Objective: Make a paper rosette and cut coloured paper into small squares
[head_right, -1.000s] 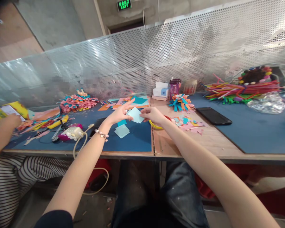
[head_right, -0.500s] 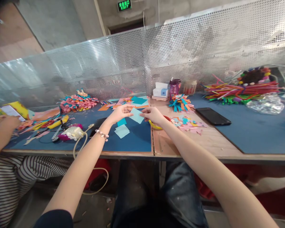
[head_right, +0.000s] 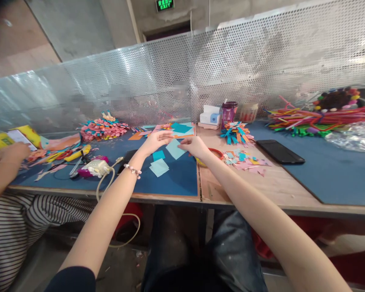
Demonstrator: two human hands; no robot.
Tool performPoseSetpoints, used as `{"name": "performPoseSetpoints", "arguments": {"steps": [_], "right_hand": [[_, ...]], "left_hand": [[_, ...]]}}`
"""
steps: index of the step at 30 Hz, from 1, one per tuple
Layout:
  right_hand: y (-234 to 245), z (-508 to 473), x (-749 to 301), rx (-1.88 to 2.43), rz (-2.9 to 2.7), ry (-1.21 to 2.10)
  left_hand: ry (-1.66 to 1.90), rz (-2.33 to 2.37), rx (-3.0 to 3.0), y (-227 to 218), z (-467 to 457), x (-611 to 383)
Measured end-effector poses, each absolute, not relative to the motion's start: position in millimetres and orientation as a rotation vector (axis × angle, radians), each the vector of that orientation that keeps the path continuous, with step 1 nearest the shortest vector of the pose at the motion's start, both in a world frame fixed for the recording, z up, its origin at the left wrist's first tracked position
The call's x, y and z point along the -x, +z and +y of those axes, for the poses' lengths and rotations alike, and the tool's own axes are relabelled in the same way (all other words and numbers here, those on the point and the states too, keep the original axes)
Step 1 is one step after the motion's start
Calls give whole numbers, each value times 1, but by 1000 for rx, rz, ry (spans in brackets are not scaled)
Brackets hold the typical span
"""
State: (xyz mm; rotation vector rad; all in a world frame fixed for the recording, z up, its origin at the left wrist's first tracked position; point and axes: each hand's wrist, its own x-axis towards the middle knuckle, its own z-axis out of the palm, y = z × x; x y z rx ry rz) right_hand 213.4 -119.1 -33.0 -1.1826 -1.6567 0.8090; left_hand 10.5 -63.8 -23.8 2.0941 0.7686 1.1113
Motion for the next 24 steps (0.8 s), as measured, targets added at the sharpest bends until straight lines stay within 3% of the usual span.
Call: {"name": "performPoseSetpoints", "arguments": {"steps": [4, 7, 10, 15, 19, 24], "right_hand": [[-38, -124, -177, 1257, -1712, 927], [-43, -131, -154, 1369, -1867, 727], [-44, -137, -147, 1490, -2043, 398], [-42, -144, -152, 1596, -2299, 134], [-42, -146, -157, 1517, -2479, 5], [-52, -147, -163, 1321, -2584, -56]], "left_hand": [[1435, 988, -1964, -22, -53, 1], [1463, 1099, -1944, -24, -47, 5], [1397, 1179, -1986, -29, -44, 6], [1184, 1416, -2315, -41, -42, 7], [947, 1531, -2532, -51, -41, 9], [934, 1535, -2510, -58, -35, 7]]}}
